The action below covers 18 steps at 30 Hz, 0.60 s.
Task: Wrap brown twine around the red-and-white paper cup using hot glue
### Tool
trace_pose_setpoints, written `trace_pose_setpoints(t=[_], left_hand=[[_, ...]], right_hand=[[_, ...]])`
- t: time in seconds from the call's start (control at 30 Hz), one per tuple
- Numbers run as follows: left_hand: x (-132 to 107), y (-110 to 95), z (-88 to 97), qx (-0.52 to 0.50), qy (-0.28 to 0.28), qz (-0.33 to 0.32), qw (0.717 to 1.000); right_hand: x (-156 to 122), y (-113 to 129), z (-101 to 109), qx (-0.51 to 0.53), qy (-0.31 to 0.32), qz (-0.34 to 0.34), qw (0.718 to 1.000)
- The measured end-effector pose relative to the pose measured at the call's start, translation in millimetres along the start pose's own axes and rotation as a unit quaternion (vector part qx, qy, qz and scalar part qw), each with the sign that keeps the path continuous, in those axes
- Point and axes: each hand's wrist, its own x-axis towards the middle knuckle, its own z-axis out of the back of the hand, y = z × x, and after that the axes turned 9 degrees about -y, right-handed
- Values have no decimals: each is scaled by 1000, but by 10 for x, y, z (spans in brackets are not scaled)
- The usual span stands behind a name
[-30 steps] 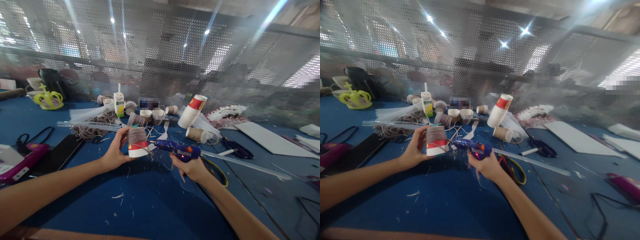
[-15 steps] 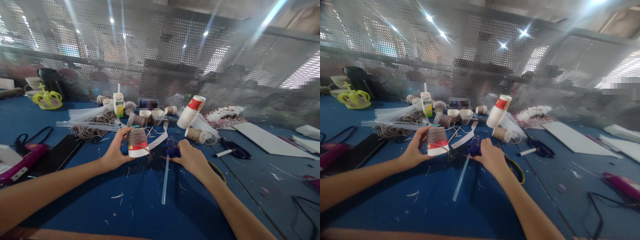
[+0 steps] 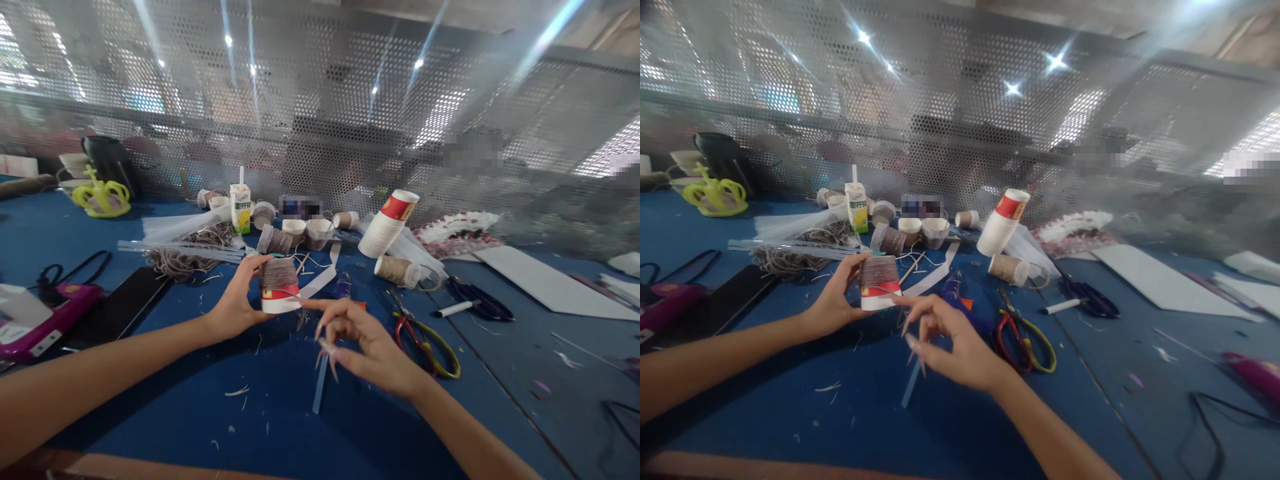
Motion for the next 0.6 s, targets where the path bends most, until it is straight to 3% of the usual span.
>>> trace_pose_setpoints(t=[0.1,0.2,0.6], left_hand=[[-2,-10,-2,-7,6,-6,1000],[-8,-20,-1,-9,9,-6,1000],[-28,-8,7,-40,7,-9,999]], right_hand=[[-18,11,-124,-7,51,-38,998],[-7,21,-140,-1,60,-54,997],[66,-112,0,132,-35,-103,985]])
